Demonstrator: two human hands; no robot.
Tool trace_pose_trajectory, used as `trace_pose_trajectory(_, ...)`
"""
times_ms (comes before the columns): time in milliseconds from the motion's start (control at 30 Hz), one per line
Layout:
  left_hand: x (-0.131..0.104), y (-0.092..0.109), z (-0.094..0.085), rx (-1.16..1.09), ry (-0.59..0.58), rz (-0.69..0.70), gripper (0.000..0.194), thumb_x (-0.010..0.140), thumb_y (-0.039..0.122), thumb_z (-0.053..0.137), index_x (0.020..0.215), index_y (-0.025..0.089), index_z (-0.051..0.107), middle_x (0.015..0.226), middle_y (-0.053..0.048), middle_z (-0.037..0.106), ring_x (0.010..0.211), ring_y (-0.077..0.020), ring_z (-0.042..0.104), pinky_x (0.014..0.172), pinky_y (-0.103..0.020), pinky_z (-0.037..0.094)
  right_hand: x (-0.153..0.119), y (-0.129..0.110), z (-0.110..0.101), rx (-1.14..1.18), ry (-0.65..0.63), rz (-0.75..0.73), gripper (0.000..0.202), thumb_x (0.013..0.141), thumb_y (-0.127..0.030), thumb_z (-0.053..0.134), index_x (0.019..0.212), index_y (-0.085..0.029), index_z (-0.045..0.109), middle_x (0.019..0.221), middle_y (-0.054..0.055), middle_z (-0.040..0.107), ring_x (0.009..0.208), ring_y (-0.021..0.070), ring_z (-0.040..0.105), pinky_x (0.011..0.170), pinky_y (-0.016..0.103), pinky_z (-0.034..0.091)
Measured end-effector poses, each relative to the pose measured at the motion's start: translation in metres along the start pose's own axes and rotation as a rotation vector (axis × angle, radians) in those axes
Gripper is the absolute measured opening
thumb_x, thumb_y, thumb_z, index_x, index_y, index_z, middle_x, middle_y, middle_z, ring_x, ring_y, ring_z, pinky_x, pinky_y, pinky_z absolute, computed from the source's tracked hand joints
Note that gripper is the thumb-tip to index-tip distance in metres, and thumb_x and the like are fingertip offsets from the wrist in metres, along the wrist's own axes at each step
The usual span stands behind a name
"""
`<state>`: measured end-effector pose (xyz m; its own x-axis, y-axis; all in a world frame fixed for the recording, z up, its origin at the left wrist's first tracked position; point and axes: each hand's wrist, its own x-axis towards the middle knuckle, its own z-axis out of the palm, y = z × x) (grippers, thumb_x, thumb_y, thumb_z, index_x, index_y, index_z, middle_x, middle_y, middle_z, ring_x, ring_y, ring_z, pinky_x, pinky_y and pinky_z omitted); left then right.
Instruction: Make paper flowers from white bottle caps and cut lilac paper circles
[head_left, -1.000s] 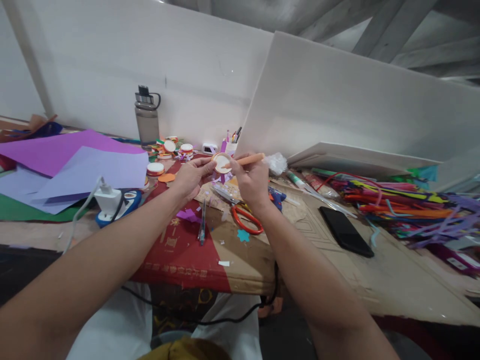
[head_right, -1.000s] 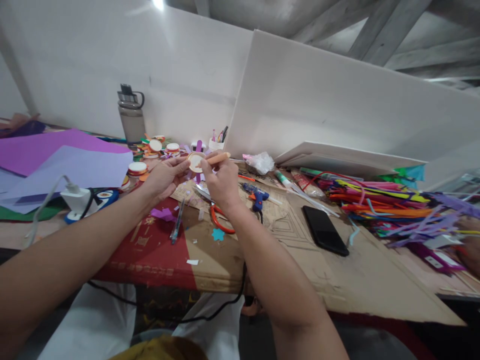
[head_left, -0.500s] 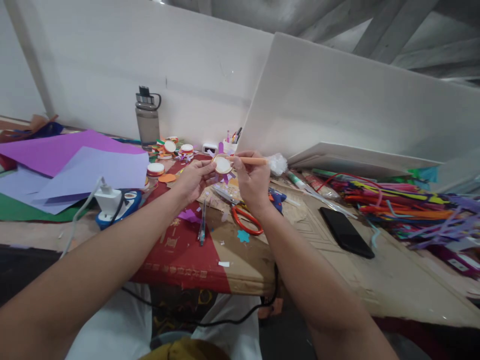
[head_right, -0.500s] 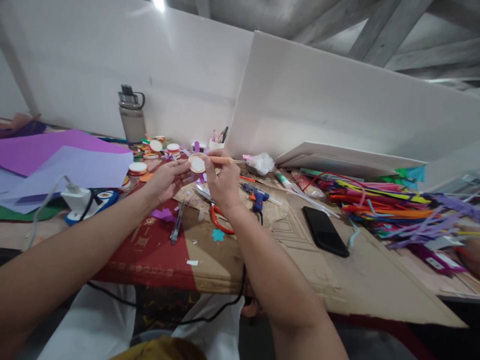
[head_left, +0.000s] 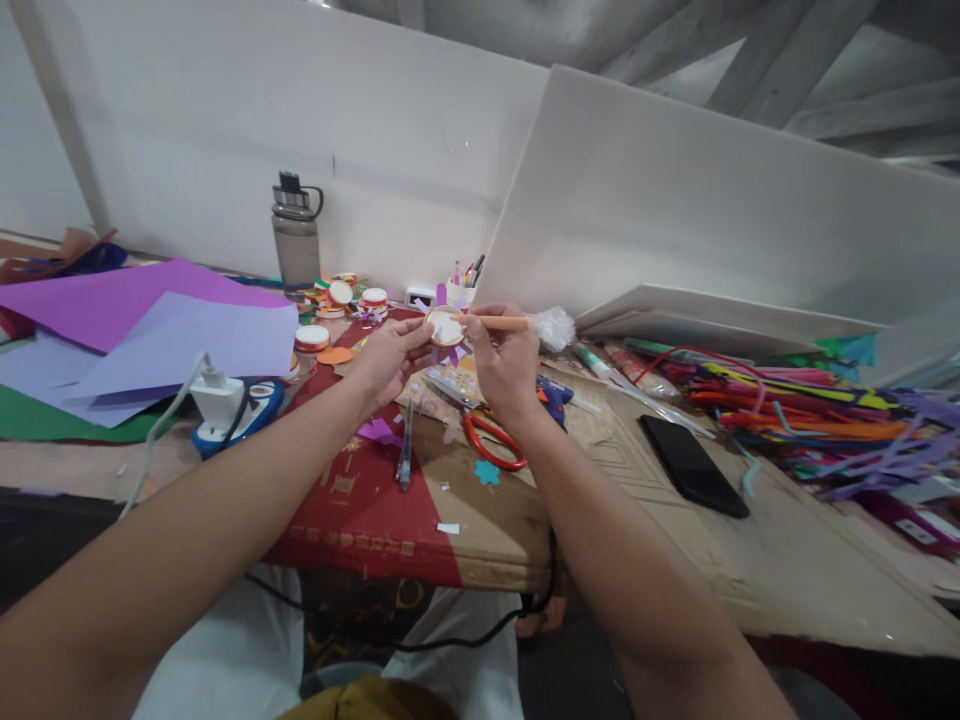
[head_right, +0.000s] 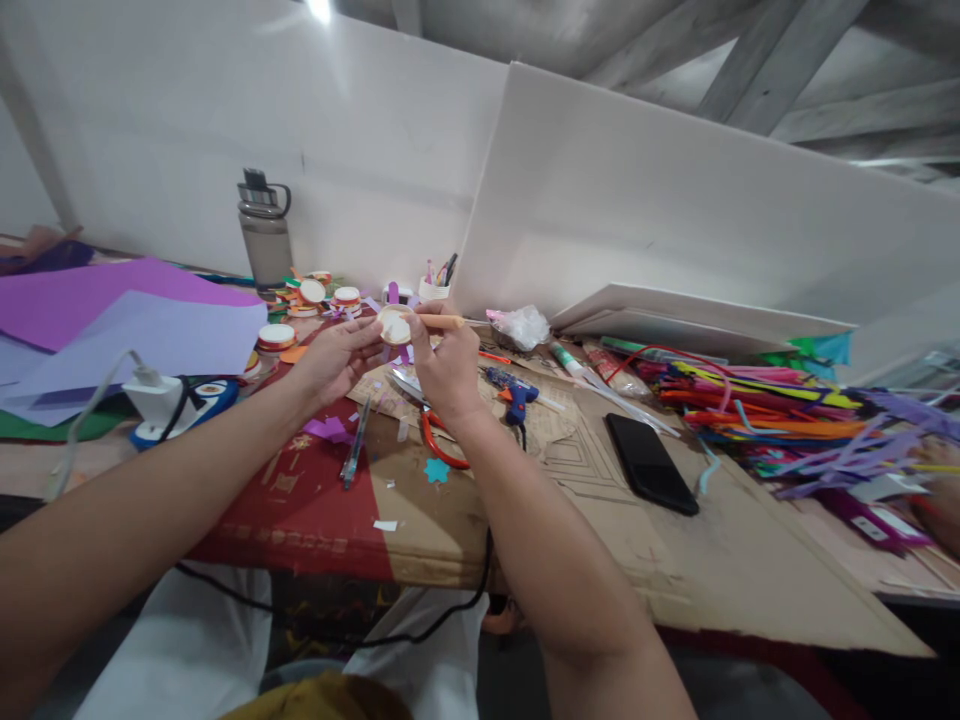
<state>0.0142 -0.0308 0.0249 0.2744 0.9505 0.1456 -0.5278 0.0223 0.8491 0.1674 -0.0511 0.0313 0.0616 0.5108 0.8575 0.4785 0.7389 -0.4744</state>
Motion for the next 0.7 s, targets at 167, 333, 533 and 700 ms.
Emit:
trace_pose_trajectory(167,-0.0001,0.0002,0.0009,-0.007,0.055,0.010,0.017,0.074,0.019,0.075,0.089,0.013,0.069,0.085,-0.005,0.073,0.065,-0.0076,0.063,0.065,-0.019,0.053,-0.0005,-0.0022,-0.0001,-0.004,0.005,-0.003,0.017,0.090,-0.036,0.057,0.084,-0.021,0.062,0.083,0.002,0.066,0.072,0.0140,0.061,0.069,0.030,0.048)
trace_pose_trajectory(333,-0.0017,0.0020,0.0038,-0.007,0.064,0.005,0.016,0.074,0.018,0.075,0.088,0.013,0.069,0.084,-0.004,0.072,0.064,-0.0071,0.063,0.067,-0.020,0.053,-0.0009,-0.0068,0.0001,-0.013,-0.013,0.008,0.017,0.089,-0.036,0.058,0.084,-0.021,0.062,0.084,0.002,0.067,0.075,0.0146,0.062,0.071,0.030,0.050)
trace_pose_trajectory(533,-0.0024,0.0028,0.0051,-0.017,0.057,0.002,0.010,0.077,0.016,0.071,0.087,0.013,0.069,0.081,-0.004,0.072,0.065,-0.0074,0.063,0.066,-0.019,0.053,-0.0012,-0.0077,0.0002,-0.027,-0.010,0.003,0.017,0.090,-0.036,0.057,0.084,-0.021,0.062,0.084,0.002,0.067,0.075,0.0151,0.062,0.071,0.031,0.050)
trace_pose_trajectory(700,-0.0029,0.0030,0.0055,-0.017,0.060,-0.009,0.011,0.076,0.016,0.072,0.087,0.013,0.069,0.080,-0.004,0.072,0.064,-0.0071,0.063,0.065,-0.018,0.053,-0.0009,-0.0078,0.0005,-0.037,-0.006,-0.006,0.016,0.089,-0.035,0.059,0.083,-0.021,0.063,0.084,0.003,0.067,0.076,0.0154,0.063,0.071,0.030,0.050)
